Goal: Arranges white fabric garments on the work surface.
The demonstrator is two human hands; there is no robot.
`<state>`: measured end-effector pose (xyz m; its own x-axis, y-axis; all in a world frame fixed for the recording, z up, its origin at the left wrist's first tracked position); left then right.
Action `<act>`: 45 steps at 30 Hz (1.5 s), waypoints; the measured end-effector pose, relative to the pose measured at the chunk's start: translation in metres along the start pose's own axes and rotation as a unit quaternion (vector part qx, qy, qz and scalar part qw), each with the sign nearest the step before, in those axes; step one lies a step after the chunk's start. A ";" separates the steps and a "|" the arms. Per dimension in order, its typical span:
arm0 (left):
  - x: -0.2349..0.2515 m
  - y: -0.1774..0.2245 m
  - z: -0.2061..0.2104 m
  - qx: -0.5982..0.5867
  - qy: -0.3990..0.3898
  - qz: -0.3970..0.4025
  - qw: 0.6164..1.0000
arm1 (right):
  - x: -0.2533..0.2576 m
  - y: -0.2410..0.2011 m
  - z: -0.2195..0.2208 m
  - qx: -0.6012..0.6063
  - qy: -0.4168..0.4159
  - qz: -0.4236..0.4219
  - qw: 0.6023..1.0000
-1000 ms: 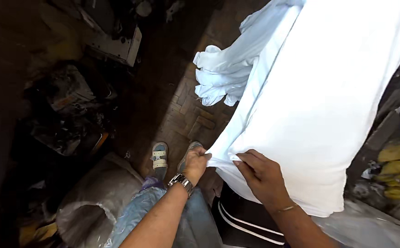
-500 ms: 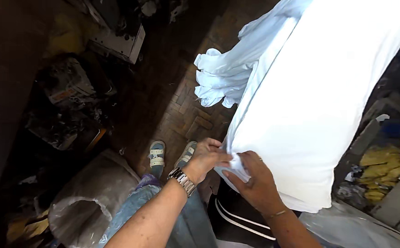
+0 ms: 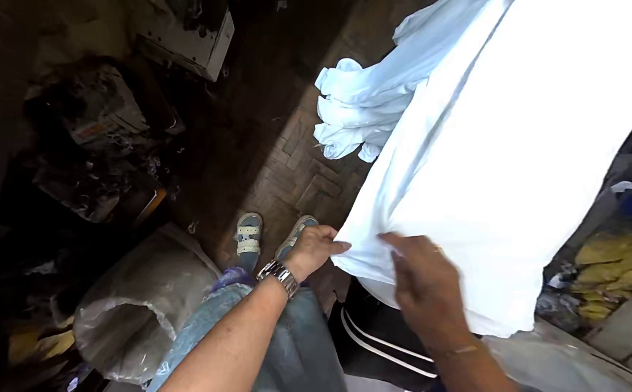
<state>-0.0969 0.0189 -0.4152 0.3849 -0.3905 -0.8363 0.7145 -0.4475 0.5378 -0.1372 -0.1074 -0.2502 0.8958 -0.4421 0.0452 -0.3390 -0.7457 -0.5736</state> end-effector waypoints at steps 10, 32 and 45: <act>-0.003 0.067 0.027 -0.186 -0.021 0.009 0.982 | 0.019 0.022 -0.025 -0.033 0.030 0.054 0.998; -0.016 0.037 0.012 0.055 0.008 0.056 0.997 | -0.006 0.014 0.037 -0.048 -0.058 0.098 0.992; 0.054 -0.049 0.066 0.077 -0.016 -0.089 0.993 | 0.033 0.020 -0.062 0.052 -0.001 0.071 0.996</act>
<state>-0.1498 -0.0336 -0.4796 0.2394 -0.3192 -0.9169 0.6712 -0.6280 0.3939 -0.1321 -0.1681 -0.2093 0.8417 -0.5382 -0.0438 -0.4306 -0.6201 -0.6559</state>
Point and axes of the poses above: each hand's wrist, its own x-axis towards the middle knuckle, its own z-axis out of the palm, y = z × x, the point moved 10 cm from there along x, towards the middle knuckle, and after that the axes turned 13 degrees about y, right-handed, at the moved point
